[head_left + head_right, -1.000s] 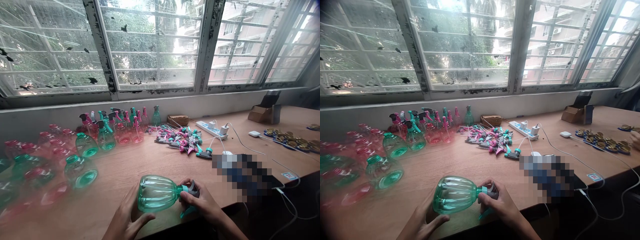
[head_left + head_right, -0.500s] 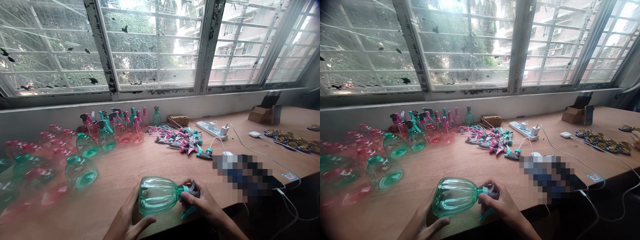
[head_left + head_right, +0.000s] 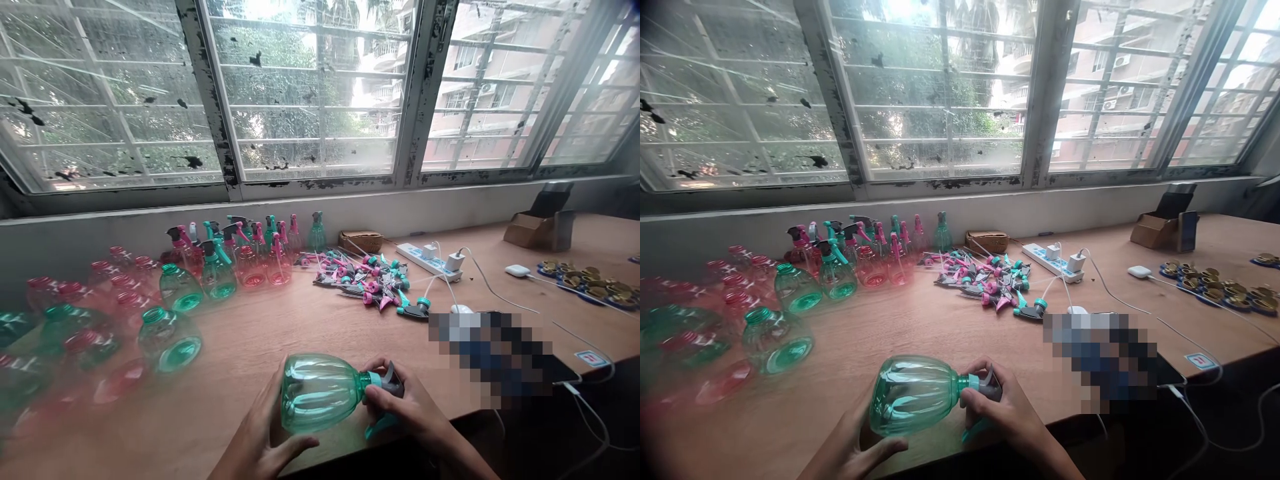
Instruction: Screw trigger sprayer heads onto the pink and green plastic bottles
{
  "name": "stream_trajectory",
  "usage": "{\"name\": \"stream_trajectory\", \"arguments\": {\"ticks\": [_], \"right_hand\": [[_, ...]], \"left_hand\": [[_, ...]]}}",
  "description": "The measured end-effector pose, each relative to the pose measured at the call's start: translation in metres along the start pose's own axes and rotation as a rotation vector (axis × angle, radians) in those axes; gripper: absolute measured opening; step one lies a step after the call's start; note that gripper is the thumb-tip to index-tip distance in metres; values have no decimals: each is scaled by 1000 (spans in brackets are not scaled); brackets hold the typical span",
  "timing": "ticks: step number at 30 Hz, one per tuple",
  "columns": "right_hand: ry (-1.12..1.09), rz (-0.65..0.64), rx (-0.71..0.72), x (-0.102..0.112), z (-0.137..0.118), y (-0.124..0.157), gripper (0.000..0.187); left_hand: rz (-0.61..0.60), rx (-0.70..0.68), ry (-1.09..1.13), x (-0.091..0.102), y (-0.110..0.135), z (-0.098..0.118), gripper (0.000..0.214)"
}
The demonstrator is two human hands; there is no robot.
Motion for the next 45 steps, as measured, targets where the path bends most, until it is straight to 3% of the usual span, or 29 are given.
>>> {"name": "stream_trajectory", "arguments": {"ticks": [7, 12, 23, 28, 35, 41, 45], "right_hand": [[-15, -21, -5, -2, 3, -1, 43], [0, -8, 0, -1, 6, -1, 40], [-51, 22, -51, 2, 16, -12, 45], [-59, -17, -55, 0, 16, -9, 42], [-33, -65, -27, 3, 17, -3, 40], [-50, -28, -29, 4, 17, -4, 44], [-80, -40, -37, 1, 14, -1, 42]], "left_hand": [[-21, -14, 4, -4, 3, -6, 88], [-42, -3, -3, -1, 7, -3, 117], [-34, 11, 59, 0, 3, 20, 91], [-61, -3, -16, 0, 8, 17, 116], [-111, -84, -59, -4, 9, 24, 94], [-97, -45, -67, -3, 9, 18, 116], [-121, -53, -66, -3, 9, 19, 100]]}}
Point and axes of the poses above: each hand's wrist, its own y-axis away from the middle knuckle, its own x-axis out of the back of the hand, z = x × y, the point moved 8 cm from there along -y, towards the middle knuckle, and after that the axes turned 9 degrees about -x, right-handed, at the moved point
